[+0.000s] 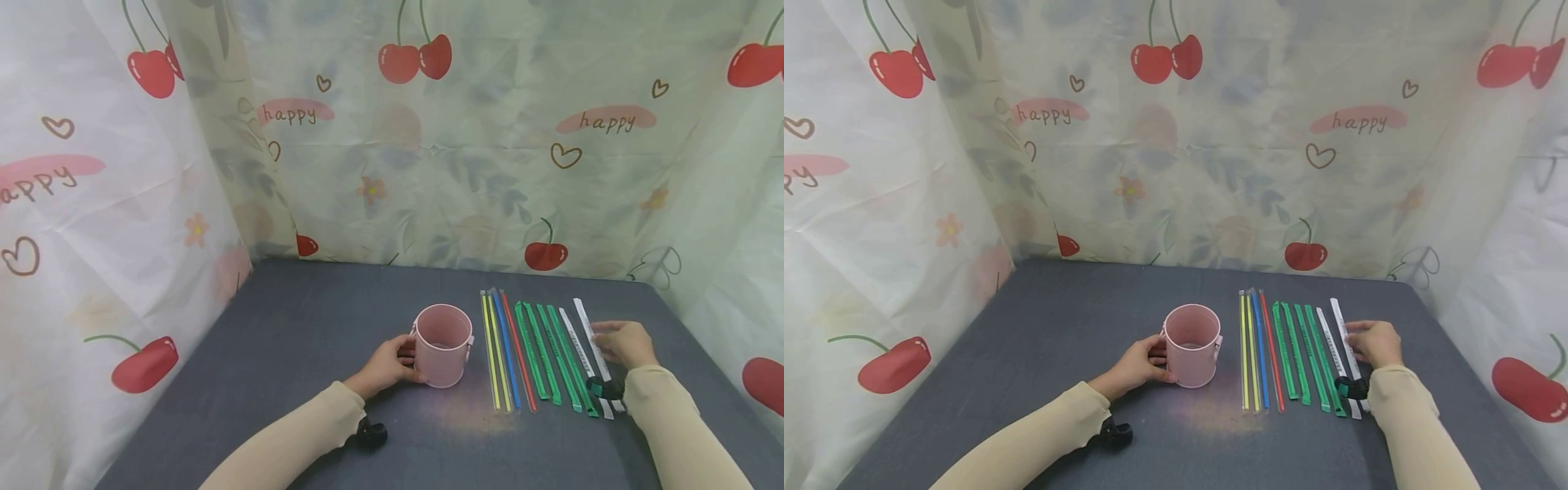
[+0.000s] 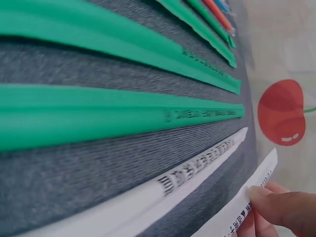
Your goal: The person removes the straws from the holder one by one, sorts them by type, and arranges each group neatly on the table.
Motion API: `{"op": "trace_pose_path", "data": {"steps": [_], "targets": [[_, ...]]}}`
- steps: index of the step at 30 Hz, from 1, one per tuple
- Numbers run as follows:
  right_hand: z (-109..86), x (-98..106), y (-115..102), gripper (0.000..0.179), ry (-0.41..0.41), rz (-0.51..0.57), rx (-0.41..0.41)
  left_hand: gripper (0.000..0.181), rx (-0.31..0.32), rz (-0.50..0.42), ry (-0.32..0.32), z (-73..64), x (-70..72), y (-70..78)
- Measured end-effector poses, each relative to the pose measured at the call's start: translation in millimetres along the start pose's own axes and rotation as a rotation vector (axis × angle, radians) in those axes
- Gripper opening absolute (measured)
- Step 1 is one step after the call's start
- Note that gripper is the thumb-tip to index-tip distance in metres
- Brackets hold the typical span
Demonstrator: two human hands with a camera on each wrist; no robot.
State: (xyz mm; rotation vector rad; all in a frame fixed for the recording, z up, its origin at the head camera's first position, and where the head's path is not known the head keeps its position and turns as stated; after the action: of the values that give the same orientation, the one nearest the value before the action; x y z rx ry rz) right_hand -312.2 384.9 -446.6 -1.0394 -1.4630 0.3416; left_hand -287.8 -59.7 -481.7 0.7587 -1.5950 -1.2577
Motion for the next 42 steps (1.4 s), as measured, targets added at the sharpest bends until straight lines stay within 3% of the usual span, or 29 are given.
{"op": "trace_pose_path", "data": {"steps": [6,17,42], "targets": [[8.1,-3.8,9.9,0.044,0.008,-0.015,-0.026,0.072,-0.004,-0.004,-0.001,-0.1,0.2,0.9],[27.7,-14.1,34.2,0.043,0.009,-0.041,0.02,0.072,-0.003,-0.01,-0.003,-1.1,-0.6,2.2],[30.4,-17.2,31.8,0.042,0.012,-0.088,0.008,0.071,0.009,-0.004,0.004,0.2,-0.3,0.1]]}}
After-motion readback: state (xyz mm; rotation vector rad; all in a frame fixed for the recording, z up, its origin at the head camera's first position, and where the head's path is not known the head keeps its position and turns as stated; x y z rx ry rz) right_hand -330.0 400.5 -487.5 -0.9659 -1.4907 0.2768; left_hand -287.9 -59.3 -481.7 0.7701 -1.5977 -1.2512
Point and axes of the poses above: each hand's wrist, its own z-axis towards the middle knuckle, its own x-axis out of the back of the hand, y = z × x, the point moved 4 cm from there along z, towards the middle knuckle
